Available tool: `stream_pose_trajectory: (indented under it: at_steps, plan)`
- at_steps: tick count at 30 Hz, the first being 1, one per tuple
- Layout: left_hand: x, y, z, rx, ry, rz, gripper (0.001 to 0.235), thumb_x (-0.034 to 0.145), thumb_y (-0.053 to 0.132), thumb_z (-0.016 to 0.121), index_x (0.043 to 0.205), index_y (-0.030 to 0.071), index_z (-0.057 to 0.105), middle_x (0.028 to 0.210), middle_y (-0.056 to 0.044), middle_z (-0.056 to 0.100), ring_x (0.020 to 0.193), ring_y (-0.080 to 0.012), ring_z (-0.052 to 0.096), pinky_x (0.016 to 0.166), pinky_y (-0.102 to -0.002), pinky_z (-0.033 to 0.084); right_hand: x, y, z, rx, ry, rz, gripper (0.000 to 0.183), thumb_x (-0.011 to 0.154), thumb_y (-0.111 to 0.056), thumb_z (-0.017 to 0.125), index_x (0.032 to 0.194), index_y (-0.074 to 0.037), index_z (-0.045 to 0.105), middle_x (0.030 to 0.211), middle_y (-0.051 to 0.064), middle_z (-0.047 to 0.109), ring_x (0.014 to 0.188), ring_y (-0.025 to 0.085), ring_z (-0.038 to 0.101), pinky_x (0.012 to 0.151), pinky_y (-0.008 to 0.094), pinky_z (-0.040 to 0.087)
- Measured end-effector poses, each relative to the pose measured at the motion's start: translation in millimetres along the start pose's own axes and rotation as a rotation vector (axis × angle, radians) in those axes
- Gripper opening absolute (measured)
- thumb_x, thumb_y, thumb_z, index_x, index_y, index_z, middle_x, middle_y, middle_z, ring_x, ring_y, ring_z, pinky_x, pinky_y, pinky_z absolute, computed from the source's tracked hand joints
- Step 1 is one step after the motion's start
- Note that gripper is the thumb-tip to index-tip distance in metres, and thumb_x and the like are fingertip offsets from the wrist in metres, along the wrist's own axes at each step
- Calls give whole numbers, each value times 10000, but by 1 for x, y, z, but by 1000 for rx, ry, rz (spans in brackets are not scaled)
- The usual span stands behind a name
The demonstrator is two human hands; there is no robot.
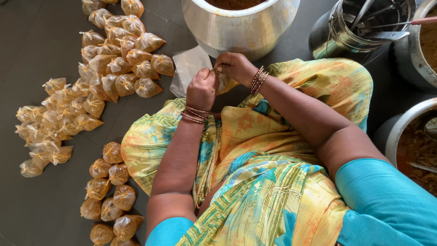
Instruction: The person scoops a thick brown paste from a large metal pot into small plastic bags using a ladle. They then tie each bag and place it with a growing pile of finished packages on the floor.
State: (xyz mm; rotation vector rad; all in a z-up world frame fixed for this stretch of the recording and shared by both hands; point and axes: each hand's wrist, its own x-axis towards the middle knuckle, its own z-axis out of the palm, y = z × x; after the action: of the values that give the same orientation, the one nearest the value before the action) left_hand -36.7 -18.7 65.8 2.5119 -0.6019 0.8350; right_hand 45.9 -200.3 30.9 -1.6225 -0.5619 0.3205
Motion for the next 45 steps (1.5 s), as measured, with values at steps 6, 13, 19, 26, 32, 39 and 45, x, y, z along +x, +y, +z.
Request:
stream_pose_trajectory:
  at_steps: [6,13,19,26,32,39,45]
  plan:
    - [-11,-6,17,87,-25,4,210,925,63,706,1131,20,717,1052,-140,692,850,-316,706,749,-401,597,-1,0,-7,-65,-44,63,65,979,-51,685,1014,3,683,978,13,691,920,76,643,842,254,552]
    - [-10,4,6,65,-18,67,254,912,76,687,1155,16,728,1033,-128,695,840,-305,697,736,-401,594,1,-9,-19,105,-123,283,133,898,-40,740,1025,-6,725,949,32,746,894,104,681,823,280,568]
    - [-4,10,-2,10,-89,145,186,913,82,673,1085,23,716,1044,-103,691,903,-288,706,785,-391,595,1,10,-26,-187,-224,259,237,837,-73,750,1070,-27,757,977,60,750,904,159,695,820,323,569]
    - [-18,-6,21,-167,-227,-141,126,884,144,747,972,56,728,915,-94,684,806,-289,690,718,-391,567,2,33,-16,-431,-310,204,257,848,-139,731,1083,-36,738,985,116,748,892,217,704,809,368,558]
    - [-37,-42,72,-1040,-328,-761,145,925,114,686,990,1,749,852,-9,700,743,-86,611,662,-258,508,-8,6,-8,-627,-44,108,173,876,-141,697,1023,-60,739,974,139,734,905,315,707,805,422,557]
    - [-39,-49,70,-1254,-395,-954,189,935,124,638,1046,22,752,766,22,657,618,-53,540,536,-227,432,-30,-35,-3,-731,-90,168,167,813,-159,695,955,-75,723,904,148,728,877,353,706,753,455,564]
    - [-34,-46,64,-1289,-342,-957,195,954,134,633,1021,-11,747,760,-6,680,589,-77,594,538,-226,484,-38,-31,19,-988,-44,-116,166,864,-185,699,905,-26,678,917,202,694,917,406,673,837,499,534]
